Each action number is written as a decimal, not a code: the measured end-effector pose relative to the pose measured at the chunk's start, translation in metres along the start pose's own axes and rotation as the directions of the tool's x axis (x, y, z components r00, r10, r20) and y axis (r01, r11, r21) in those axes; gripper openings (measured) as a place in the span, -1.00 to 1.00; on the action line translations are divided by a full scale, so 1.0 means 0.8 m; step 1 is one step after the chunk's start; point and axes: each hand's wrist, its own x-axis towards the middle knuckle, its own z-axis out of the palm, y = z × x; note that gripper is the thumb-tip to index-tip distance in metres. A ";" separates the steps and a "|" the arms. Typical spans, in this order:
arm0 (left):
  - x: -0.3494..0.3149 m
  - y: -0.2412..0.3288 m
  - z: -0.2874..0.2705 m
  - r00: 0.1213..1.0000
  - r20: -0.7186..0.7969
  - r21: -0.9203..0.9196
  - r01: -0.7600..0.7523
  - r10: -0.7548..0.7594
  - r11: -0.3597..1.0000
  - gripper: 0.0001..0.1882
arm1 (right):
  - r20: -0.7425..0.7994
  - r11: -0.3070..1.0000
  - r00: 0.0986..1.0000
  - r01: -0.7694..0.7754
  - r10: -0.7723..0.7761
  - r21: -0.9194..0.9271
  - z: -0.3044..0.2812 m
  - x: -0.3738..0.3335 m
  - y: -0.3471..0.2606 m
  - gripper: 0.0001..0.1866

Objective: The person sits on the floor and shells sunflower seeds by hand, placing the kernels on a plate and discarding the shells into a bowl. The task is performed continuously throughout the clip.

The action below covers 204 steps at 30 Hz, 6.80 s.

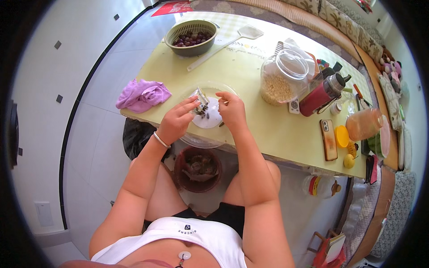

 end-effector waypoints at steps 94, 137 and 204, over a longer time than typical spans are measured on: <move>-0.009 0.033 0.024 0.913 -0.149 0.049 0.391 -0.380 0.919 -0.83 | -0.004 0.970 1.000 -0.023 0.025 0.243 0.065 -0.055 -0.019 -0.88; -0.009 0.001 0.011 0.518 0.401 -0.841 0.534 -0.756 -0.080 -0.81 | 0.277 0.828 0.956 -0.230 0.094 0.511 0.042 -0.038 -0.022 -0.95; -0.003 0.006 0.033 0.756 0.159 0.162 0.614 -0.635 0.772 -0.90 | 0.152 0.985 0.986 -0.086 0.062 0.152 0.014 -0.042 -0.027 -0.90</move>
